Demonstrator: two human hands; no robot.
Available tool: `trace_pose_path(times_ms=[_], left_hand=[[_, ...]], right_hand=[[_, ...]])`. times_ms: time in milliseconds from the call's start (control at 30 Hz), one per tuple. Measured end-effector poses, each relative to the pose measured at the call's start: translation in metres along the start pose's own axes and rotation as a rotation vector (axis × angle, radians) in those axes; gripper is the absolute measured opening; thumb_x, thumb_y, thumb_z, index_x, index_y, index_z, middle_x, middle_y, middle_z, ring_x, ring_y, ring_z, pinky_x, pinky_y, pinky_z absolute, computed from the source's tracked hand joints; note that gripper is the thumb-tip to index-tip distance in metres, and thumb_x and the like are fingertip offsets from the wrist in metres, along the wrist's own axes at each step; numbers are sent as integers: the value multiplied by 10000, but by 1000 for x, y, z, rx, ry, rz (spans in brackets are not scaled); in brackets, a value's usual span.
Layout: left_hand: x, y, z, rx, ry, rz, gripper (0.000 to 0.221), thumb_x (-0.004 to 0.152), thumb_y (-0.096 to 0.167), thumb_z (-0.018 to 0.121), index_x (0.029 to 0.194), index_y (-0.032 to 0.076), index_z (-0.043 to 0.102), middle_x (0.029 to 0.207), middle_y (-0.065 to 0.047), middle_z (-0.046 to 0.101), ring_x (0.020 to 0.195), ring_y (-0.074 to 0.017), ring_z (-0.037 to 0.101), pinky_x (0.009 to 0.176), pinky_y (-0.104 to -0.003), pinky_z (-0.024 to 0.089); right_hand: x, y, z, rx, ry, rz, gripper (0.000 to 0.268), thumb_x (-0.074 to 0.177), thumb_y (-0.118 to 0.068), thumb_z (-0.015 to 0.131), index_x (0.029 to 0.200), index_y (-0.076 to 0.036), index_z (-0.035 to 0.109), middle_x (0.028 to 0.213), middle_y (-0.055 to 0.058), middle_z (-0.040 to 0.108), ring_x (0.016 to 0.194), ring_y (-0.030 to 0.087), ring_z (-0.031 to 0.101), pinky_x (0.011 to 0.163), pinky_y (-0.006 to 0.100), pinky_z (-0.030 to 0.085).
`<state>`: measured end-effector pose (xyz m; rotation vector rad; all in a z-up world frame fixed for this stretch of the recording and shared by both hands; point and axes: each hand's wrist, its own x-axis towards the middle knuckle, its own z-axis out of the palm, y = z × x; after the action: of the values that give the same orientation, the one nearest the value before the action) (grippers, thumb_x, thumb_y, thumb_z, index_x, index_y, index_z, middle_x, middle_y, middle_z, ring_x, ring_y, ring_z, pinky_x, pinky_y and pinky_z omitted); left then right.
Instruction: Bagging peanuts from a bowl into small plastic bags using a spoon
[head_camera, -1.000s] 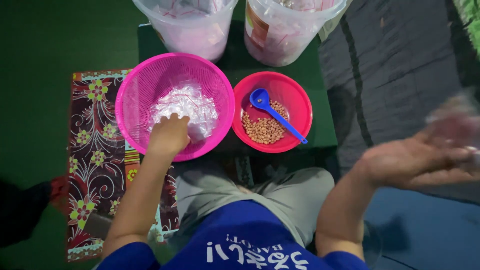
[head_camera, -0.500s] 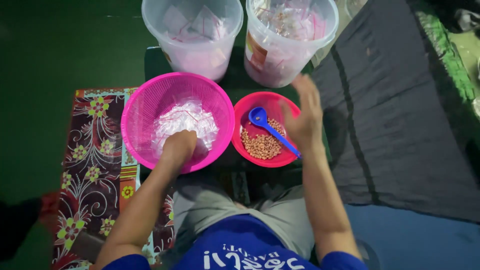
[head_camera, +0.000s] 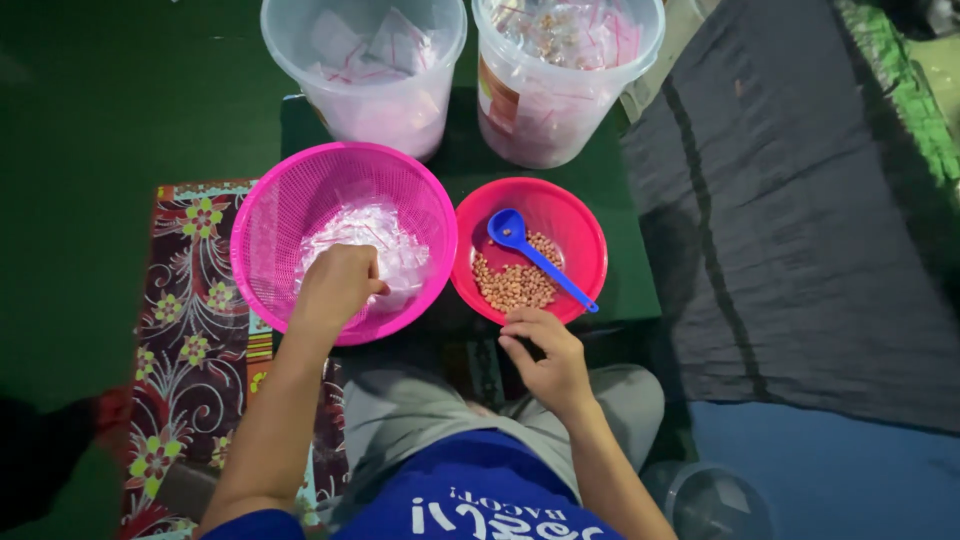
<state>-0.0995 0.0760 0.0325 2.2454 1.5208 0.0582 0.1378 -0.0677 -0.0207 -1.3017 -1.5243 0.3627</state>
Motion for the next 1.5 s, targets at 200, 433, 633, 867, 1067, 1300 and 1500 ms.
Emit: trace_pose_path(times_ms=[200, 433, 633, 867, 1067, 1300, 1500], left_hand=[[4, -29, 23, -173, 301, 90, 7, 759, 90, 654, 766, 89, 655, 714, -106, 658, 740, -310, 645, 683, -411, 521], [-27, 3, 24, -464, 601, 339, 126, 912, 65, 507, 969, -14, 587, 805, -205, 586, 747, -385, 598, 688, -453, 490], [-41, 27, 45, -729, 151, 484, 219, 796, -45, 561, 980, 62, 614, 789, -141, 600, 682, -300, 645, 618, -399, 554], [-49, 50, 56, -796, -85, 440, 85, 840, 70, 597, 925, 66, 598, 759, -156, 639, 720, -294, 649, 689, -402, 510], [-47, 53, 71, -1064, -182, 283, 548, 704, 98, 780, 1188, 47, 528, 1005, -180, 616, 881, -287, 657, 746, -375, 572], [-40, 65, 95, -996, -16, 319, 431, 711, 107, 751, 1119, 154, 621, 807, -74, 702, 751, -197, 681, 662, -316, 562], [-31, 39, 59, -868, 323, 269, 226, 771, 92, 693, 987, 93, 627, 814, -111, 686, 736, -264, 668, 628, -346, 552]], right_hand=[[-1, -6, 7, 118, -34, 26, 124, 730, -118, 753, 850, -108, 724, 879, 59, 700, 845, 228, 683, 755, 319, 540], [3, -24, 29, 315, 39, 113, 663, 690, -105, 798, 1270, -19, 489, 1174, 163, 537, 1067, 298, 561, 845, 396, 518], [5, -14, 46, 793, 8, 366, 1088, 640, -14, 804, 1435, -120, 70, 1383, 136, 310, 1090, 251, 513, 795, 276, 531], [-10, 15, 44, 872, 334, 493, 122, 881, -113, 588, 919, 3, 600, 673, 112, 578, 513, 147, 534, 438, 198, 463], [-12, 14, 22, 311, 325, 376, 84, 724, -22, 745, 799, -10, 710, 524, 116, 641, 349, 132, 544, 325, 198, 439], [-15, 7, 23, 455, 370, 484, 85, 766, 1, 699, 833, 43, 668, 566, 163, 627, 386, 171, 575, 339, 237, 488], [-6, 13, -8, 406, 482, 470, 118, 847, -46, 637, 882, 65, 616, 639, 137, 606, 500, 141, 576, 421, 207, 501]])
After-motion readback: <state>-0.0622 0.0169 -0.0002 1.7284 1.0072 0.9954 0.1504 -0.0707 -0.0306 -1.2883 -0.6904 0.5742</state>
